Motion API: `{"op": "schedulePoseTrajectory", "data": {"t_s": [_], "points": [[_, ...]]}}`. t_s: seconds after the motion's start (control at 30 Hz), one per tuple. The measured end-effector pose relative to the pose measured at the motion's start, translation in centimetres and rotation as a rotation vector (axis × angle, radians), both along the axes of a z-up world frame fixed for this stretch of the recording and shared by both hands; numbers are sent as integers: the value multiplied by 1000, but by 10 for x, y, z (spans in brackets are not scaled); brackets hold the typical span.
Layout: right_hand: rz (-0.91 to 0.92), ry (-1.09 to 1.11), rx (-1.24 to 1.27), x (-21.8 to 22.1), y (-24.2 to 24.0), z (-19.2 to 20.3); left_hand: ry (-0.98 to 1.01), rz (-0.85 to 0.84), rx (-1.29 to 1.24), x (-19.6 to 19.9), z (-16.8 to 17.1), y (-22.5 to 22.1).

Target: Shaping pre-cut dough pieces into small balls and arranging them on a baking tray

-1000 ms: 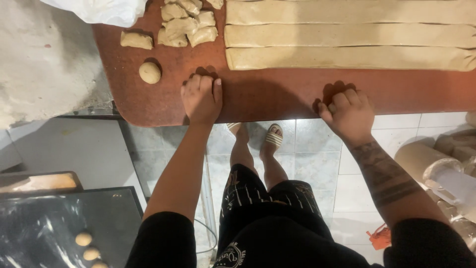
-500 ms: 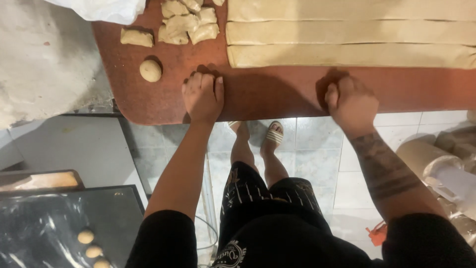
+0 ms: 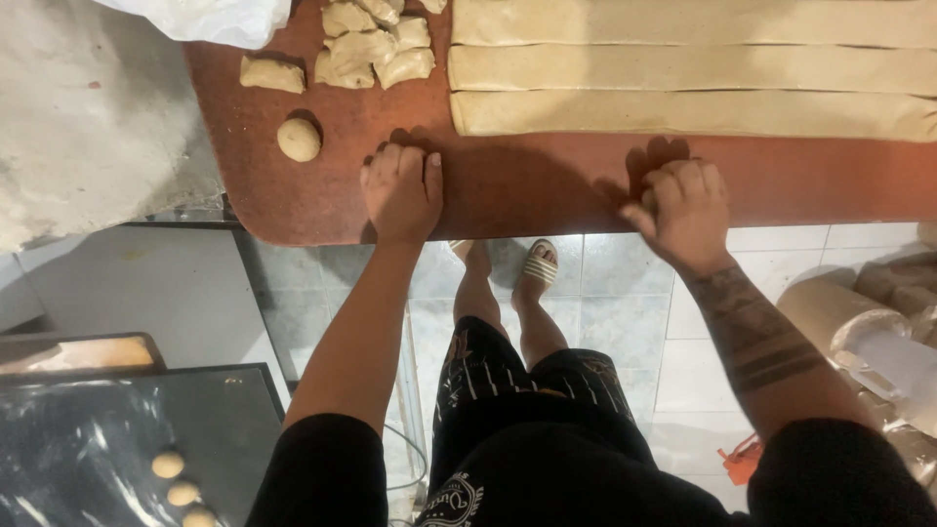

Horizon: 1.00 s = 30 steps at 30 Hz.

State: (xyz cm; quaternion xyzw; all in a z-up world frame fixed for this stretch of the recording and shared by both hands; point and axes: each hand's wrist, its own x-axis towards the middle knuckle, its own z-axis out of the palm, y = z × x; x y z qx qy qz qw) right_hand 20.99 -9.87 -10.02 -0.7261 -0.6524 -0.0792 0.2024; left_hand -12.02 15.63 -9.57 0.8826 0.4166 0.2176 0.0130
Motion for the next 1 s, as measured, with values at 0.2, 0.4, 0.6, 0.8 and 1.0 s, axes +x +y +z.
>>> {"op": "schedulePoseTrajectory", "data": {"t_s": [0.2, 0.4, 0.6, 0.8, 1.0], "points": [[-19, -101, -75, 20, 2, -17, 0, 6, -4, 0, 2, 0], [-64, 59, -13, -22, 6, -31, 5, -2, 16, 1, -1, 1], [-234, -94, -122, 0, 1, 5, 19, 1, 50, 1, -4, 2], [-277, 88, -45, -24, 31, 8, 20, -1, 79, 5, 4, 1], [-95, -107, -209, 19, 0, -8, 7, 13, 20, 3, -2, 3]]}}
